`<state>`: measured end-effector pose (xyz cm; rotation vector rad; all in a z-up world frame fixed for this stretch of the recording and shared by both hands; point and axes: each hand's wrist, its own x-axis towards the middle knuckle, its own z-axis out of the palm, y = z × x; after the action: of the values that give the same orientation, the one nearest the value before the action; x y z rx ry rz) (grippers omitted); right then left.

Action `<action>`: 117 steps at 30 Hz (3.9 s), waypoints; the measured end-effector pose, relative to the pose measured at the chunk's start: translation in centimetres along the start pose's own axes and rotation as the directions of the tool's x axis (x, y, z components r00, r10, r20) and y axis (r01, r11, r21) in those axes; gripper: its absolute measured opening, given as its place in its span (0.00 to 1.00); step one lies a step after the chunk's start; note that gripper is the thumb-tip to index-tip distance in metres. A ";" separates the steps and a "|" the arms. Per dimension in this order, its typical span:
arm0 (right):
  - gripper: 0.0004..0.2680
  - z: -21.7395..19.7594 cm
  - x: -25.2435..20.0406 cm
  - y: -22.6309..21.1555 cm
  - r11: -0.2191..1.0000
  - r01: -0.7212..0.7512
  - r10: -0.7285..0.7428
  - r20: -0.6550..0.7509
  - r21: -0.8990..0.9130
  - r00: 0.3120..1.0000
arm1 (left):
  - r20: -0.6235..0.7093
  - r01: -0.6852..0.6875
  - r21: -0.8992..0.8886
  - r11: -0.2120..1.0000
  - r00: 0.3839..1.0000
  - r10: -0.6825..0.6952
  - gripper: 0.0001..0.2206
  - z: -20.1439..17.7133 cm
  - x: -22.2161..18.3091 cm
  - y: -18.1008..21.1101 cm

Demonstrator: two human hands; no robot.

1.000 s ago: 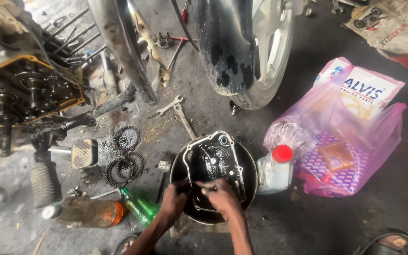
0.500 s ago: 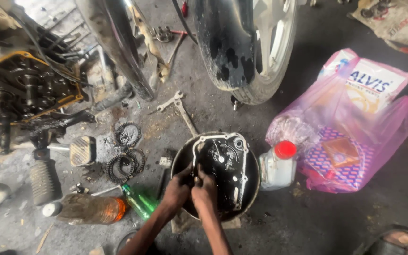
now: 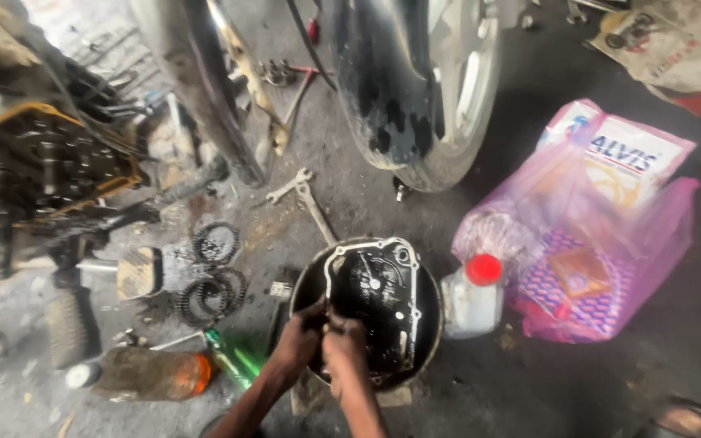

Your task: Cleaning and repairing a motorcycle engine casing and internal parts.

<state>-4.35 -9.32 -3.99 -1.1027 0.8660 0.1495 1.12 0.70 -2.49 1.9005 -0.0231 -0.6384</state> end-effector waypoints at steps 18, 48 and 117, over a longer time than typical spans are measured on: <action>0.10 -0.7 9.4 8.5 0.881 0.020 -0.078 0.104 0.472 0.991 | -0.015 -0.040 0.098 0.994 0.999 0.041 0.31 0.5 -1.7 -0.6; 0.12 -0.1 4.5 -2.4 0.974 0.209 -0.206 0.041 -0.086 0.978 | -0.014 -0.291 0.268 0.918 0.952 0.306 0.28 0.7 -1.8 1.5; 0.09 -4.6 -1.5 -3.6 0.981 -0.132 0.154 0.160 -0.140 0.975 | -0.033 -0.063 0.466 0.882 0.996 0.088 0.32 0.7 -1.7 1.6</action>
<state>-5.98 -14.36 -1.14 -1.1290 0.7897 0.4191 -0.20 -0.02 -0.55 2.3677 -0.2349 -0.5609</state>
